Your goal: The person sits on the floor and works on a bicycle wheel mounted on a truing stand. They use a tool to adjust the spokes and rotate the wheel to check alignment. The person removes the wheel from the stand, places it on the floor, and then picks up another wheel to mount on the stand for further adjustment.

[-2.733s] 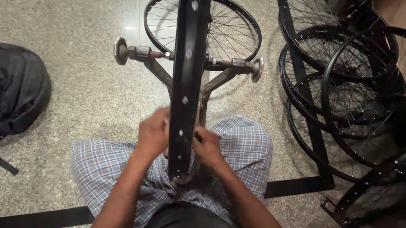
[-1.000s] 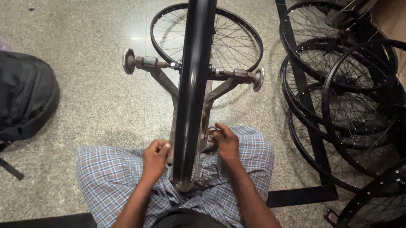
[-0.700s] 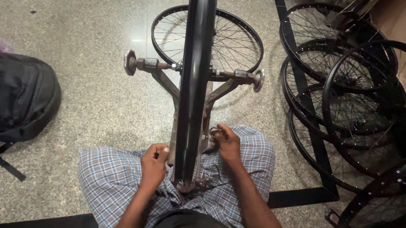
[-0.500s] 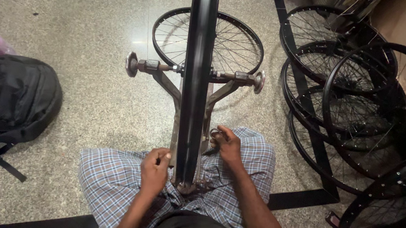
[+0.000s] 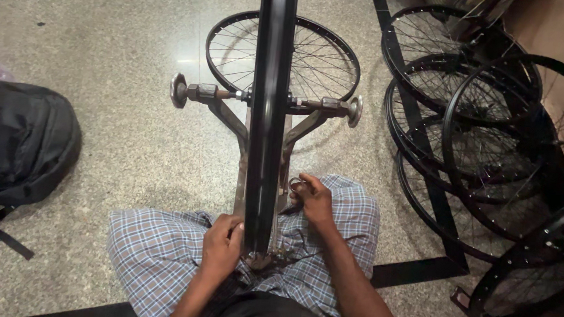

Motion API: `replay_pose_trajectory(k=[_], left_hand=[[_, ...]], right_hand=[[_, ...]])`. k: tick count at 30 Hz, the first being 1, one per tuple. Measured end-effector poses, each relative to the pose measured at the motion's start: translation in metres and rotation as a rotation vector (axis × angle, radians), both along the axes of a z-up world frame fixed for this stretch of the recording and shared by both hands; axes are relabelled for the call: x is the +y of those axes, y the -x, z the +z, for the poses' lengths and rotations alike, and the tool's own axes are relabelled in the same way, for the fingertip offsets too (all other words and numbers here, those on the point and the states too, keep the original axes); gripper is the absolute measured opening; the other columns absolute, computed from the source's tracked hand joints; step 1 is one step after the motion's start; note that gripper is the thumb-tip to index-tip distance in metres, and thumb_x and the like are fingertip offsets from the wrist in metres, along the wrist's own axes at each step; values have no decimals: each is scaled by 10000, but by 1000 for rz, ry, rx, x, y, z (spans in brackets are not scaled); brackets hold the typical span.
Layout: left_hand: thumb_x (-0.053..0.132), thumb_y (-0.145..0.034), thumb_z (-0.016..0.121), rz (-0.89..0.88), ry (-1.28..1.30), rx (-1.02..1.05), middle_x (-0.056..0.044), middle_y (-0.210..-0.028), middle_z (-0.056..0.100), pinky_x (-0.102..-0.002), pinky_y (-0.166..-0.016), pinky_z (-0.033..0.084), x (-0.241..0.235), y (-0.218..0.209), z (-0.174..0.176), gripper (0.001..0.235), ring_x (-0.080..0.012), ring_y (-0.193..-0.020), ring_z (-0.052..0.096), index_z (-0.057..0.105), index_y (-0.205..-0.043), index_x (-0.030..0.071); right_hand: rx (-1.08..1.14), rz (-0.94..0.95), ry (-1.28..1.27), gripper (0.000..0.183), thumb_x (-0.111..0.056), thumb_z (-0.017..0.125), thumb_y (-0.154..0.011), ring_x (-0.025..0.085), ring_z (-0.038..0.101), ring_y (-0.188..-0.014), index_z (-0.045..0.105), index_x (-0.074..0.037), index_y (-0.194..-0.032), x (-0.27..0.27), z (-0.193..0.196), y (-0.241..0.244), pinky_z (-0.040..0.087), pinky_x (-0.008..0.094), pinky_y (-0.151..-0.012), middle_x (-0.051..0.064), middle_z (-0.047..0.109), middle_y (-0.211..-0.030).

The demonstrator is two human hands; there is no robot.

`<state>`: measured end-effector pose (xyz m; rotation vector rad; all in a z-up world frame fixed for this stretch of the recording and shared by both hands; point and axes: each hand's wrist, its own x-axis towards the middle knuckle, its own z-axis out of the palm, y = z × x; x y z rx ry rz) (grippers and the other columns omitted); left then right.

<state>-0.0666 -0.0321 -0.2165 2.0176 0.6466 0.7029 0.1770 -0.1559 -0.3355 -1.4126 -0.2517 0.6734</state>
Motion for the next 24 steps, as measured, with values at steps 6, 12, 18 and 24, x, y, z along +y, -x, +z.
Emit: replay_pose_trajectory(k=[6,12,18,24], left_hand=[[80,-910,646,-31,-55,-8,-169,-908,680,-425,-706,537,3,0,9,112,-362,-809,681,681,-1000,24],[98,-927,627,-33,-59,-72,-171,-927,683,-421,-705,541,21,-2,9,135,-357,-820,680,679,-1023,19],[207,-1004,547,55,47,-117,-95,-843,689,-344,-629,532,55,-40,59,217,-199,-722,653,696,-976,53],[427,-1089,494,-5,-98,-548,-161,-1115,687,-415,-944,544,116,-165,188,482,-259,-1060,664,683,-1170,-9]], right_hand=[[207,-154,15,383,-33,653,-941,191,686,-749,610,38,-1315,2,43,7,586,313,-654,140,723,-966],[-229,-62,105,276,22,565,-950,109,692,-844,719,-9,-1177,1,32,10,571,266,-733,55,750,-995],[-446,17,66,192,42,700,-858,97,643,-805,693,-5,-1044,2,22,8,550,278,-670,13,709,-911],[-365,25,141,136,4,667,-879,81,645,-773,693,-34,-1008,4,64,25,557,257,-629,-15,708,-862]])
